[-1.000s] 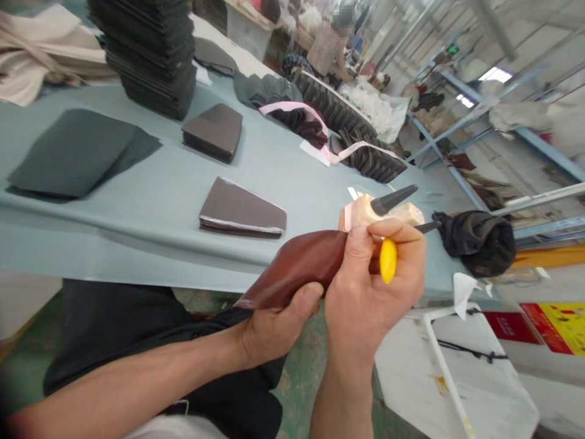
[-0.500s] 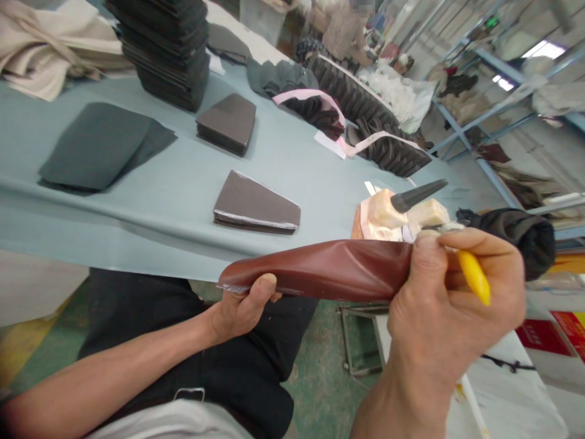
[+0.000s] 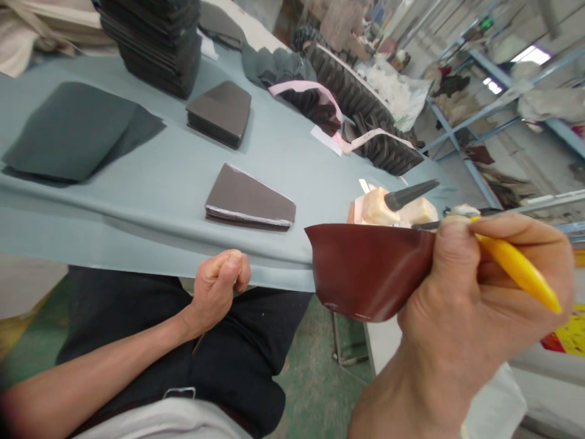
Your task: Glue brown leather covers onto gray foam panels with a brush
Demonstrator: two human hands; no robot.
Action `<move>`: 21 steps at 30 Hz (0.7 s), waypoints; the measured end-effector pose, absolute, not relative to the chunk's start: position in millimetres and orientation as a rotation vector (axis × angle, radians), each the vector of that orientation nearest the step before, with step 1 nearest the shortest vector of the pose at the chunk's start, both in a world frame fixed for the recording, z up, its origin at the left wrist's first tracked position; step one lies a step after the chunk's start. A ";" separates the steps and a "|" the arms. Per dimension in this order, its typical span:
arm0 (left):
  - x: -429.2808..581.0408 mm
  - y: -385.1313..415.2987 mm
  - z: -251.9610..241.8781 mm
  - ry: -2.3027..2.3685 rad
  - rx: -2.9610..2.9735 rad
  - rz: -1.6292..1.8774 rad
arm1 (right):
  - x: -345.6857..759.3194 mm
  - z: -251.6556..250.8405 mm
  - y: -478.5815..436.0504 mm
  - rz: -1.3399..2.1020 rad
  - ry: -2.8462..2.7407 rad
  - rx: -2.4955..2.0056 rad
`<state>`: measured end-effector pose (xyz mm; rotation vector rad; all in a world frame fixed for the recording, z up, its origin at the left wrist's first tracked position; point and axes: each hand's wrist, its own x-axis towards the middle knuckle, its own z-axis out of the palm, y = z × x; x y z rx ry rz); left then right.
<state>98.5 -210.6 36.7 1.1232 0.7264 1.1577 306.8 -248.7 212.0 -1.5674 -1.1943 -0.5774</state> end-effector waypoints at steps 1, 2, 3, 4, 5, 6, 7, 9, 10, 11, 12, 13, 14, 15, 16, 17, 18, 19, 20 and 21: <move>99.2 -211.0 36.4 0.726 1.096 1.125 | 302.9 214.3 -247.2 -0.606 -1.238 -1.516; 100.3 -211.2 35.6 0.728 1.062 1.087 | 298.7 216.4 -245.9 -0.624 -1.273 -1.478; 101.8 -211.3 33.9 0.731 1.019 1.041 | 294.4 218.3 -244.8 -0.629 -1.293 -1.459; 103.8 -211.4 31.5 0.733 0.971 0.988 | 290.1 219.9 -244.1 -0.619 -1.289 -1.473; 106.4 -211.8 28.5 0.733 0.921 0.927 | 286.2 221.2 -243.5 -0.611 -1.274 -1.483; 109.4 -212.5 25.1 0.730 0.875 0.864 | 282.7 222.1 -243.2 -0.604 -1.262 -1.482; 112.6 -213.3 21.8 0.726 0.841 0.802 | 279.9 222.6 -243.1 -0.593 -1.248 -1.476; 118.9 -215.0 17.2 0.706 0.753 0.694 | 276.1 222.8 -243.2 -0.563 -1.223 -1.466; 121.4 -215.3 16.8 0.665 0.692 0.642 | 275.3 222.5 -243.3 -0.553 -1.209 -1.457; 123.2 -215.1 18.0 0.596 0.623 0.584 | 275.0 222.0 -243.3 -0.541 -1.198 -1.453; 124.1 -214.2 20.8 0.507 0.548 0.522 | 275.3 221.3 -243.2 -0.532 -1.185 -1.451; 123.9 -212.7 25.0 0.411 0.475 0.469 | 276.2 220.5 -242.8 -0.527 -1.177 -1.445; 122.6 -210.9 30.3 0.326 0.411 0.437 | 277.8 219.4 -242.2 -0.527 -1.177 -1.439; 120.4 -208.9 36.2 0.273 0.366 0.431 | 280.0 218.0 -241.3 -0.529 -1.179 -1.441; 117.5 -206.9 42.2 0.257 0.331 0.446 | 282.8 216.0 -240.2 -0.537 -1.189 -1.447; 114.3 -205.2 47.6 0.264 0.308 0.468 | 286.1 213.4 -239.0 -0.544 -1.199 -1.453; 111.1 -203.8 51.9 0.288 0.299 0.489 | 289.8 210.1 -237.7 -0.547 -1.198 -1.463; 108.4 -202.7 54.8 0.326 0.306 0.506 | 293.5 206.0 -236.4 -0.536 -1.188 -1.483; 106.4 -201.9 56.3 0.372 0.329 0.516 | 297.2 201.3 -235.1 -0.519 -1.174 -1.503; 105.4 -201.3 56.4 0.418 0.361 0.530 | 300.5 196.2 -234.1 -0.489 -1.158 -1.523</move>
